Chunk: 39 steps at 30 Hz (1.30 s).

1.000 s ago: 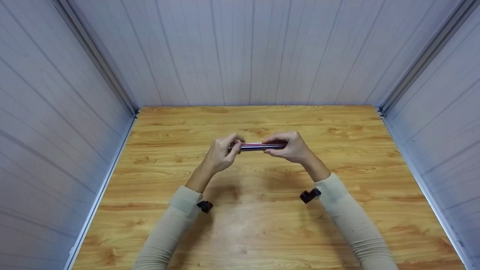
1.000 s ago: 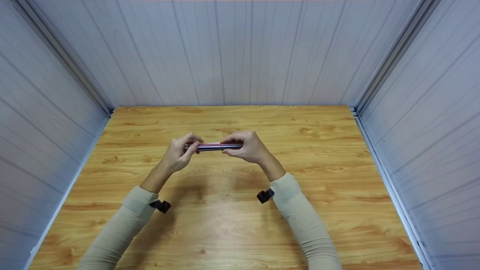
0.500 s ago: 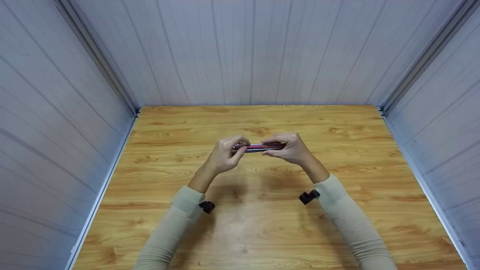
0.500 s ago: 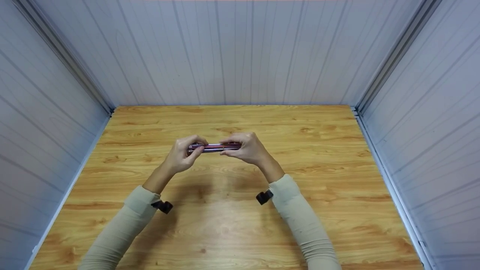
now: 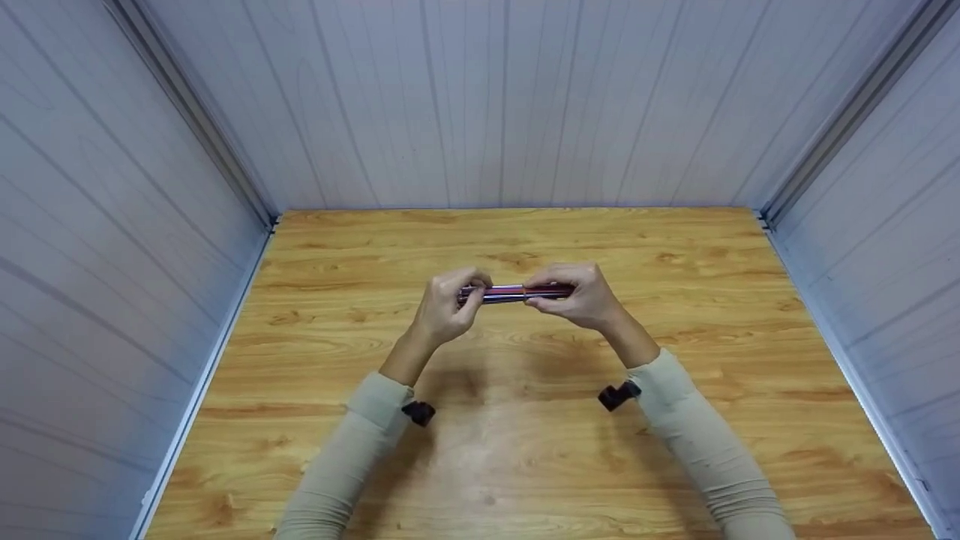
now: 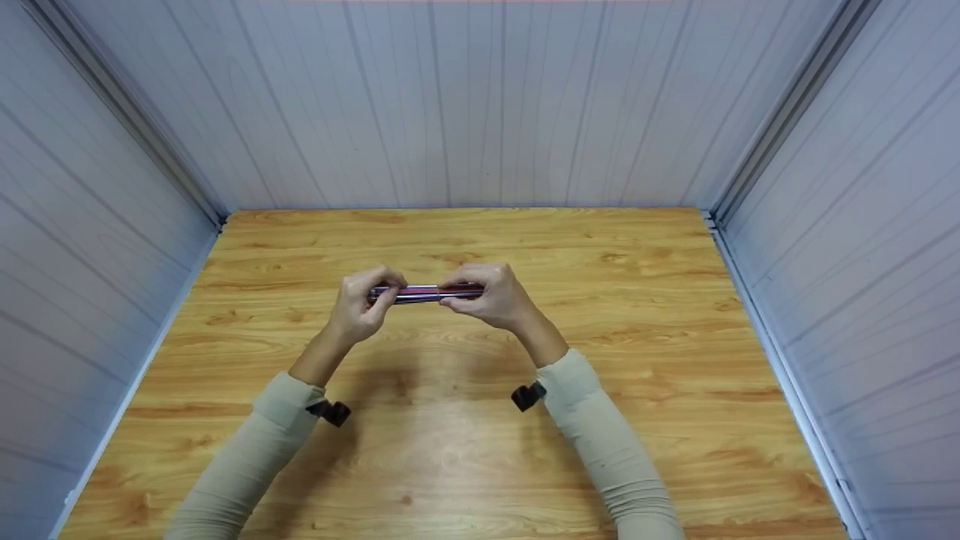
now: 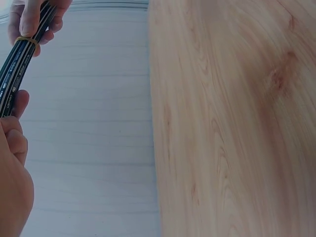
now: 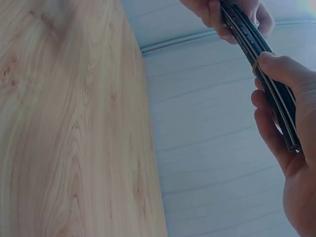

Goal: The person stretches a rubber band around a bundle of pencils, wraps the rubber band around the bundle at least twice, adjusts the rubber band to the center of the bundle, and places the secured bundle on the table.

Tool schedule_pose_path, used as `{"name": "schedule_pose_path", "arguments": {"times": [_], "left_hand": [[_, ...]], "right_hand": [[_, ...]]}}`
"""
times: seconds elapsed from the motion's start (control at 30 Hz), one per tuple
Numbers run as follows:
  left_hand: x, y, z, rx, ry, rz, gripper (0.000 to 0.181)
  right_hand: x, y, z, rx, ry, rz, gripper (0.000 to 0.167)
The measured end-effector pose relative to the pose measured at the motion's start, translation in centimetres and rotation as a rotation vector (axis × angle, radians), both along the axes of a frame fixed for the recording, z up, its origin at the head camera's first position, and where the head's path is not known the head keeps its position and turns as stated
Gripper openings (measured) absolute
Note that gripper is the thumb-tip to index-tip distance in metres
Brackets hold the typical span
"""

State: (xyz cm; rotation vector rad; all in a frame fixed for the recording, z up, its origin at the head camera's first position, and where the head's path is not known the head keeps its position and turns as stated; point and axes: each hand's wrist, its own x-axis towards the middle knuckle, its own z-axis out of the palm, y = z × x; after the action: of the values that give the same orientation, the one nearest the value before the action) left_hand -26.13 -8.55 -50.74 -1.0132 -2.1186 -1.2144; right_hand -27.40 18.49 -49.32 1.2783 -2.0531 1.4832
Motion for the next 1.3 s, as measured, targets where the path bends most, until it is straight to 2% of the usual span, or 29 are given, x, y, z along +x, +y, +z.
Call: {"name": "schedule_pose_path", "arguments": {"times": [0.2, 0.33, 0.43, 0.5, 0.8, 1.0, 1.17, 1.3], "left_hand": [[-0.1, 0.7, 0.1, -0.022, 0.056, -0.014, 0.015], [-0.2, 0.7, -0.3, -0.001, 0.017, -0.02, 0.015], [-0.3, 0.4, -0.5, 0.047, -0.02, -0.004, 0.013], [-0.3, 0.1, -0.8, 0.075, -0.022, 0.008, 0.012], [-0.4, 0.3, -0.7, 0.067, 0.056, 0.006, 0.01], [-0.4, 0.7, -0.7, 0.082, 0.099, 0.021, 0.009], [-0.3, 1.0, -1.0, 0.1, 0.102, 0.032, 0.008], [-0.1, 1.1, -1.1, 0.101, 0.101, 0.041, 0.007]], "right_hand": [[0.0, -0.5, -0.1, 0.043, 0.075, 0.022, 0.03], [-0.1, -0.4, -0.2, 0.076, 0.109, -0.005, 0.033], [-0.1, -0.2, 0.0, 0.079, 0.086, -0.03, 0.035], [-0.1, -0.1, 0.1, 0.075, 0.068, -0.035, 0.032], [0.0, -0.5, 0.3, 0.02, 0.085, -0.04, 0.025], [0.0, -0.8, 0.5, 0.039, 0.12, -0.032, 0.028], [-0.1, -0.8, 0.6, 0.078, 0.202, -0.071, 0.029], [-0.1, -0.9, 0.6, 0.095, 0.215, -0.092, 0.03]]}}
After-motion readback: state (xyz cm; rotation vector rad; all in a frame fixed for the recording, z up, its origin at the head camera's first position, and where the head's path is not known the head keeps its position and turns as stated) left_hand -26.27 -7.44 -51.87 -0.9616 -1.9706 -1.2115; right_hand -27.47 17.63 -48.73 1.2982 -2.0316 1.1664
